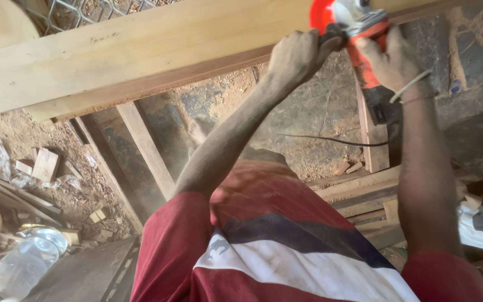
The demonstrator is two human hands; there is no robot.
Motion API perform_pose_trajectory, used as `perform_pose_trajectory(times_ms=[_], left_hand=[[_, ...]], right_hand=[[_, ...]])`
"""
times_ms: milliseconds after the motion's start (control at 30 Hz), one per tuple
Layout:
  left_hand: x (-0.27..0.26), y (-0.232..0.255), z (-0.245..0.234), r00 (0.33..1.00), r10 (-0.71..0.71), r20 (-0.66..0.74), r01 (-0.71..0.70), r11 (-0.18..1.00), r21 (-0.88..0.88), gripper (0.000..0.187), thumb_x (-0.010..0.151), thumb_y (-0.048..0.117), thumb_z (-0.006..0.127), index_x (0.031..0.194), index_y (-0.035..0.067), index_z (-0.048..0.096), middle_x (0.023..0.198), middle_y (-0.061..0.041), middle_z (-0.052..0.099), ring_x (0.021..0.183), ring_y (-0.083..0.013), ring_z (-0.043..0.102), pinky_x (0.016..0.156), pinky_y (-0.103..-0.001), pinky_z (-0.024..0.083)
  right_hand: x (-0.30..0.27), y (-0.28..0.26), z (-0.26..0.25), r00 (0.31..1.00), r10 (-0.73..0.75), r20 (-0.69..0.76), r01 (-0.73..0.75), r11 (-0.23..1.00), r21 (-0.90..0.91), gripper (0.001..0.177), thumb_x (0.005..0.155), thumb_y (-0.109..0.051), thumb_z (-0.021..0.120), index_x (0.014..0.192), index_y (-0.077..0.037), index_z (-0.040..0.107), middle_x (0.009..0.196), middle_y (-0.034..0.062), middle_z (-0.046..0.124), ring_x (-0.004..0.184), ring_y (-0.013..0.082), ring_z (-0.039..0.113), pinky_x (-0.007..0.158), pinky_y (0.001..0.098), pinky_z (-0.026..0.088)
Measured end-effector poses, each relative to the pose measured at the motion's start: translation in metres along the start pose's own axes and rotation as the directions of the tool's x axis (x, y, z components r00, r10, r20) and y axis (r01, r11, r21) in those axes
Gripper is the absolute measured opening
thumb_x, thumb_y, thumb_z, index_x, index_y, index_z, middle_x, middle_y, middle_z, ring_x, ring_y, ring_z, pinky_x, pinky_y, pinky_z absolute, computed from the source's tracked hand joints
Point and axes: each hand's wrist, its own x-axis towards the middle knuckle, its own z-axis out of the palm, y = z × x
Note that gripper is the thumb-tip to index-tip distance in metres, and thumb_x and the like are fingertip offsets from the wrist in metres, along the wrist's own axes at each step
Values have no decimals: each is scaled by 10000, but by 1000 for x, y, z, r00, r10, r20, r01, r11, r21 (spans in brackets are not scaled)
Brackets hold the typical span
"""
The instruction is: The person uses an electric sander to smooth the surface of a wooden frame with wire mesh inserts. They move the sander along the edges and flat surfaces, then lift and reposition the frame to access different areas.
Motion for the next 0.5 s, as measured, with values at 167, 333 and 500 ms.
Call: perform_pose_trajectory(times_ms=[167,333,500], left_hand=[[-72,-38,-67,984,-101,-146,98,995,-24,591,972,633,508,844,127,785,644,-149,714,593,-320,707,568,-477,551],[-165,-106,-148,932,-262,-251,255,965,-59,528,1007,570,453,998,172,798,716,-171,719,649,-340,715,607,-501,545],[-260,-183,-218,762,-502,-410,486,861,-151,457,1064,502,561,963,104,762,645,-104,684,517,-236,619,513,-432,496]], right_hand=[[21,-73,36,987,-157,39,150,979,140,676,1070,-643,544,1352,-29,579,1074,213,707,956,359,713,828,471,566],[50,-205,94,920,-379,100,347,907,239,692,1012,-684,588,1234,-29,626,1009,172,721,873,306,719,749,438,565],[75,-352,162,851,-397,343,389,916,94,800,956,-761,479,1141,11,583,692,11,591,478,118,524,413,316,474]])
